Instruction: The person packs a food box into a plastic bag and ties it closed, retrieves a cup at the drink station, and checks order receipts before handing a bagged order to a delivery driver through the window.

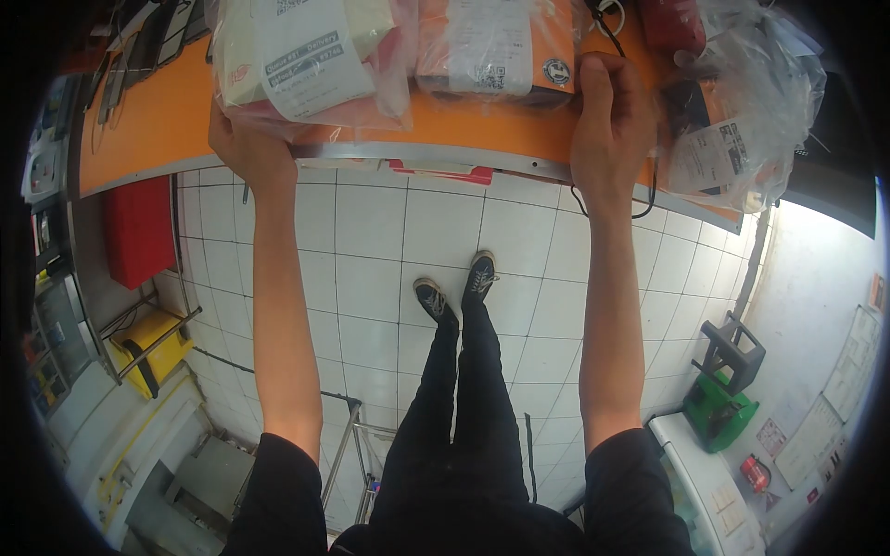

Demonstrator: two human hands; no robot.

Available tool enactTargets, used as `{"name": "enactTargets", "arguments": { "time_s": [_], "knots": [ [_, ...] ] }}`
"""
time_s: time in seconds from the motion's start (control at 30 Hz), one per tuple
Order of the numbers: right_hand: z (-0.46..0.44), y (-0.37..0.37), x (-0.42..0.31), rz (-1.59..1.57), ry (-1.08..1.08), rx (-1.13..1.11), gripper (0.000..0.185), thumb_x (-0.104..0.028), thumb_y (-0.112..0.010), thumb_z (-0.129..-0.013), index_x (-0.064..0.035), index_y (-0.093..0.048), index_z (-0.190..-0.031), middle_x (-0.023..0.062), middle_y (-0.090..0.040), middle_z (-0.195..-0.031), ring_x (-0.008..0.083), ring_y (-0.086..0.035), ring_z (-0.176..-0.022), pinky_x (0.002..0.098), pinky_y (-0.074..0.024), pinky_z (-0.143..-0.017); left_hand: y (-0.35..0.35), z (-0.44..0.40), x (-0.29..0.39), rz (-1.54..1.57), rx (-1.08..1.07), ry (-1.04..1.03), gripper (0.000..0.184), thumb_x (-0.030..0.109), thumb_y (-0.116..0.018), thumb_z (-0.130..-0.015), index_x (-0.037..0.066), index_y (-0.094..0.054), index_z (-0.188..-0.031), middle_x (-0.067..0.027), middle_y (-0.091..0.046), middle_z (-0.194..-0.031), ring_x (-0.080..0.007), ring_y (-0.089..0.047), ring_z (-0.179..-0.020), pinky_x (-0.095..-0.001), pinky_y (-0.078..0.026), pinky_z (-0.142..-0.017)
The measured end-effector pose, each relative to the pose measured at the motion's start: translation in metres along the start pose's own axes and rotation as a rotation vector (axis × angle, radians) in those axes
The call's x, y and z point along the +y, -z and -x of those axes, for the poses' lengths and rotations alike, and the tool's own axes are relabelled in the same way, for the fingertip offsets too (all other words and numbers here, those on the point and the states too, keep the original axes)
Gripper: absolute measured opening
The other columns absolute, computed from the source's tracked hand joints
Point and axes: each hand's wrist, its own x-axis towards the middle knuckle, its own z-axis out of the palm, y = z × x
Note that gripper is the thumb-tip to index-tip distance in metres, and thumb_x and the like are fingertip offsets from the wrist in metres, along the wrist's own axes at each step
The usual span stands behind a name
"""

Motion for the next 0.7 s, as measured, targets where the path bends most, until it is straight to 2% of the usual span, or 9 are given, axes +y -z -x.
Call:
{"name": "enactTargets", "arguments": {
  "time_s": [0.2,0.3,0.43,0.57,0.63,0.7],
  "knots": [
    [-0.001,-0.002,0.0,-0.075,0.006,-0.012,0.025,-0.025,-0.057,-0.1,-0.0008,-0.063,-0.096,-0.0009,-0.061,-0.079,0.0055,-0.052,-0.072,0.0211,-0.0414,-0.066,0.001,0.001,0.001,-0.076,0.002,-0.032,0.032,0.022,-0.04,-0.106,-0.001,-0.056,-0.089,-0.0052,-0.061,-0.083,-0.0107,-0.055,-0.077,-0.0263,-0.045,-0.073],
    [0.002,0.002,0.001,-0.018,0.022,-0.008,0.024,-0.024,-0.057,-0.1,-0.0005,-0.062,-0.095,-0.0007,-0.061,-0.079,0.0058,-0.052,-0.073,0.0207,-0.0407,-0.066,0.002,0.005,0.003,0.044,-0.007,-0.012,0.029,0.02,-0.042,-0.105,-0.002,-0.056,-0.093,-0.0056,-0.061,-0.088,-0.0099,-0.055,-0.081,-0.0255,-0.045,-0.076],
    [0.0,0.004,0.003,-0.051,0.035,-0.07,0.024,-0.025,-0.059,-0.099,-0.0007,-0.062,-0.094,0.0001,-0.063,-0.081,0.0061,-0.054,-0.075,0.02,-0.0416,-0.068,0.0,0.006,0.003,0.053,-0.009,-0.011,0.02,0.014,-0.046,-0.102,-0.003,-0.056,-0.099,-0.0052,-0.06,-0.091,-0.0099,-0.056,-0.085,-0.0243,-0.046,-0.081],
    [0.002,0.005,0.002,-0.091,-0.005,-0.073,0.019,-0.018,-0.063,-0.096,-0.0004,-0.061,-0.103,0.0013,-0.064,-0.084,0.0065,-0.058,-0.078,0.0199,-0.0456,-0.071,0.0,0.008,0.0,0.087,0.007,0.002,0.013,0.01,-0.052,-0.097,-0.001,-0.056,-0.1,-0.0035,-0.059,-0.091,-0.0095,-0.056,-0.086,-0.0237,-0.045,-0.083],
    [0.0,0.003,0.001,-0.151,-0.018,-0.06,0.025,-0.016,-0.066,-0.094,-0.0003,-0.06,-0.113,0.0026,-0.065,-0.088,0.0074,-0.06,-0.081,0.0198,-0.0474,-0.073,0.0,0.009,0.006,0.09,0.012,-0.003,0.013,0.011,-0.057,-0.093,0.0,-0.056,-0.099,-0.0025,-0.059,-0.091,-0.009,-0.055,-0.086,-0.0238,-0.045,-0.082],
    [-0.01,0.002,-0.014,-0.115,-0.008,-0.112,0.036,-0.015,-0.069,-0.092,-0.0002,-0.056,-0.122,0.0064,-0.063,-0.103,0.0093,-0.061,-0.084,0.0191,-0.0485,-0.073,0.0,0.007,0.005,0.066,-0.002,-0.035,0.016,0.012,-0.062,-0.09,0.0,-0.055,-0.098,-0.0017,-0.059,-0.091,-0.0087,-0.055,-0.085,-0.024,-0.045,-0.082]
  ]
}}
